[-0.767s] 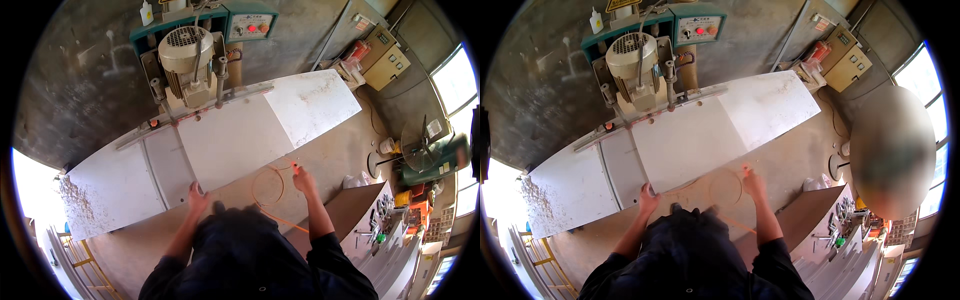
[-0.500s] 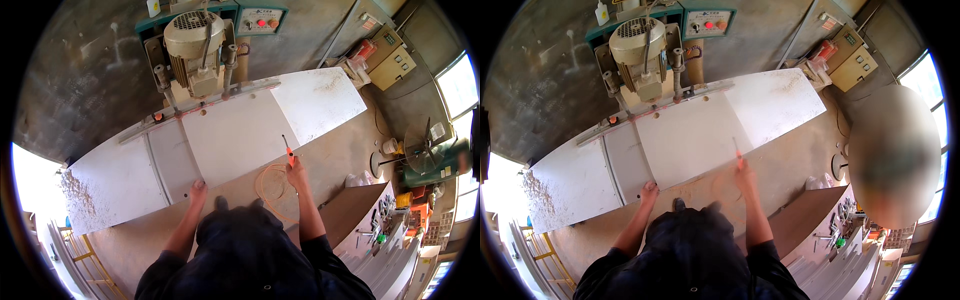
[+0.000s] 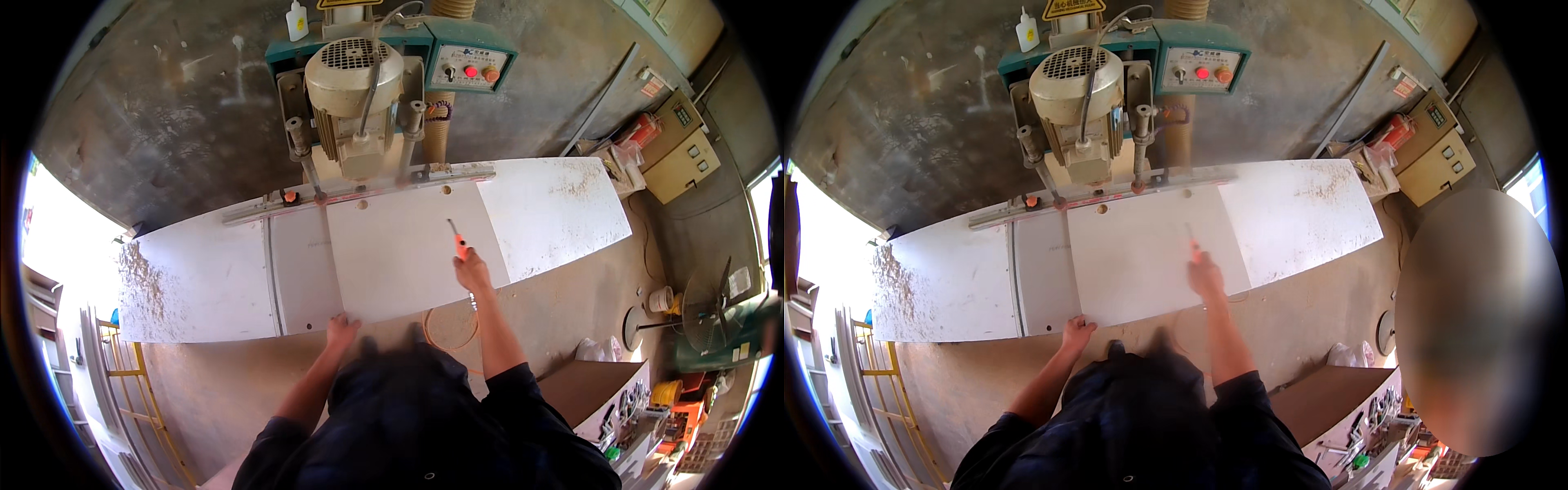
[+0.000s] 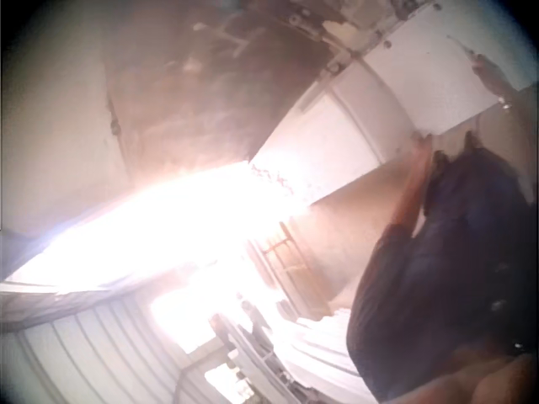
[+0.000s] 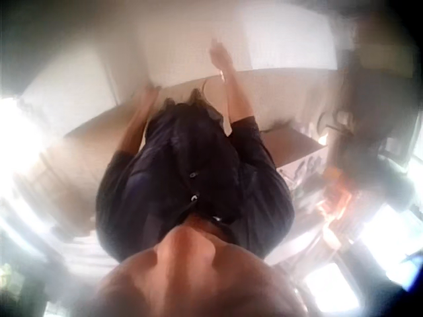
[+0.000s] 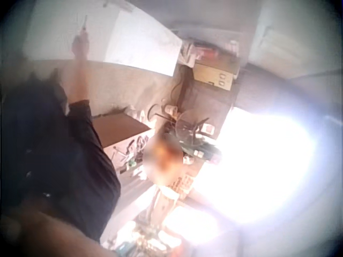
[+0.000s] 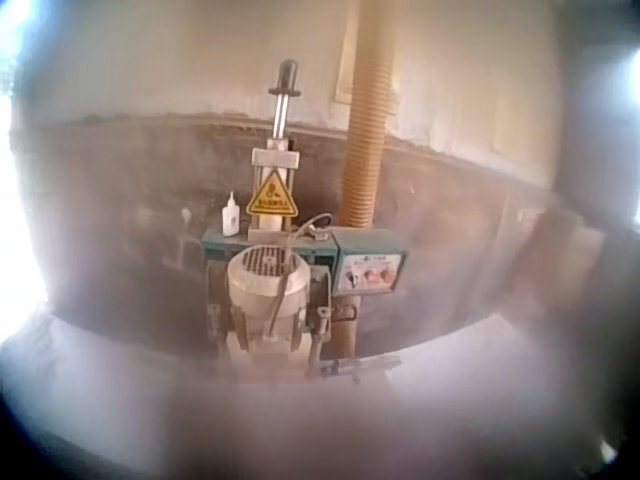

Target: The person uses a hammer to tap small white plastic plugs into pre-drilled holes on a stack of white panels. They then use a caulking gun to apply sealant into the holes and insert the plugs. The person also uses a handheld air blower to clean dust off the panels and stacks the finished pieces.

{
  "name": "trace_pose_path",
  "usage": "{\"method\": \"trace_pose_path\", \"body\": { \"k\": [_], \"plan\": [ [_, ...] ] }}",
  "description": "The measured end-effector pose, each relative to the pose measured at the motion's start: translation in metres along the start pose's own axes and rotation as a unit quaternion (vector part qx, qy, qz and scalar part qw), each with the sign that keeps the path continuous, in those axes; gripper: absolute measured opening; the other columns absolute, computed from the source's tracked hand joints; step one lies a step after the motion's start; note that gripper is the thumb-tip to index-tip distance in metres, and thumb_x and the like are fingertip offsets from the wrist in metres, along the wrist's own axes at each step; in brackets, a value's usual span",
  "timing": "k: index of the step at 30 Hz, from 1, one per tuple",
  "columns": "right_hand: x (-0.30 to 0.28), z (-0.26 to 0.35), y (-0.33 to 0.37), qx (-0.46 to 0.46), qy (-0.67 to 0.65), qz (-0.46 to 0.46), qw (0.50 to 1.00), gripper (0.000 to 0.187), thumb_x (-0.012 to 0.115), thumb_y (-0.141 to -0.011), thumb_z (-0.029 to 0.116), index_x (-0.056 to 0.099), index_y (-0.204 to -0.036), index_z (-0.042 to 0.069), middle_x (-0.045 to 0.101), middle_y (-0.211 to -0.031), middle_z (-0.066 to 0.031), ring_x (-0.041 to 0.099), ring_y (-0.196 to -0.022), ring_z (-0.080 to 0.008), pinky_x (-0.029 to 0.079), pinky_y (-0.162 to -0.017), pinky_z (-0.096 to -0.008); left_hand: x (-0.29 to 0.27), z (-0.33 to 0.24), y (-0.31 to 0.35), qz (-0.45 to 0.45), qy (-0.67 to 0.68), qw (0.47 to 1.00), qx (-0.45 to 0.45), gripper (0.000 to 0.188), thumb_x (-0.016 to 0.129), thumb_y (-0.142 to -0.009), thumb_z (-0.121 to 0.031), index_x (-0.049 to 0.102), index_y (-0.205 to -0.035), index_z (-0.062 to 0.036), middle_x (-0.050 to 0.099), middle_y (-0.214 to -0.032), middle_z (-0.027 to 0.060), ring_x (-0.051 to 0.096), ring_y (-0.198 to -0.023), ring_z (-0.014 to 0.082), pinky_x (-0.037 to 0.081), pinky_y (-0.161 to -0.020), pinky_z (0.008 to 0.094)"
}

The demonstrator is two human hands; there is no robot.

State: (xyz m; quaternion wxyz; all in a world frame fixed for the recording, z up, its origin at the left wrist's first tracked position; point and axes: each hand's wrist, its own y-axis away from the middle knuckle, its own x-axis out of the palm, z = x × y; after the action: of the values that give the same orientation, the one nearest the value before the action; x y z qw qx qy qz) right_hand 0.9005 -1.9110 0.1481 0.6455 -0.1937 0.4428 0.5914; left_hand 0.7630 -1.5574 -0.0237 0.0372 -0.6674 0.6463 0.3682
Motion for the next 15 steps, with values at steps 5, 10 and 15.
{"method": "trace_pose_path", "body": {
  "k": [5,10,15],
  "plan": [
    [-0.058,-0.11,-0.052,0.025,-0.005,0.016,1.0,0.039,0.059,-0.095,0.029,0.054,-0.12,-0.001,0.07,-0.098,-0.0276,0.068,-0.091,-0.0454,0.055,-0.077,-0.0515,0.018,-0.041,0.032,-0.047,0.092,0.993,-0.059,0.031,0.071,-0.08,-0.027,0.071,-0.093,0.0012,0.07,-0.075,0.0101,0.064,-0.068,0.0201,0.053,-0.067,0.0368],
    [-0.121,-0.126,-0.059,0.034,-0.107,0.189,0.976,0.037,0.061,-0.093,0.025,0.056,-0.118,-0.001,0.06,-0.071,-0.0075,0.061,-0.055,-0.0152,0.05,-0.052,-0.0329,0.034,-0.031,0.024,-0.051,0.309,0.922,-0.229,0.037,0.073,-0.09,-0.021,0.056,-0.112,0.0027,0.063,-0.106,0.0098,0.064,-0.089,0.0198,0.057,-0.072,0.0335],
    [-0.129,-0.141,-0.069,0.059,-0.157,0.176,0.97,0.029,0.061,-0.095,0.024,0.056,-0.112,0.0,0.061,-0.072,-0.0045,0.063,-0.058,-0.0153,0.049,-0.052,-0.0314,0.062,-0.005,0.028,-0.153,0.377,0.883,-0.233,0.038,0.073,-0.092,-0.019,0.054,-0.117,0.0022,0.062,-0.11,0.0109,0.063,-0.094,0.0226,0.057,-0.074,0.0378]
  ]
}}
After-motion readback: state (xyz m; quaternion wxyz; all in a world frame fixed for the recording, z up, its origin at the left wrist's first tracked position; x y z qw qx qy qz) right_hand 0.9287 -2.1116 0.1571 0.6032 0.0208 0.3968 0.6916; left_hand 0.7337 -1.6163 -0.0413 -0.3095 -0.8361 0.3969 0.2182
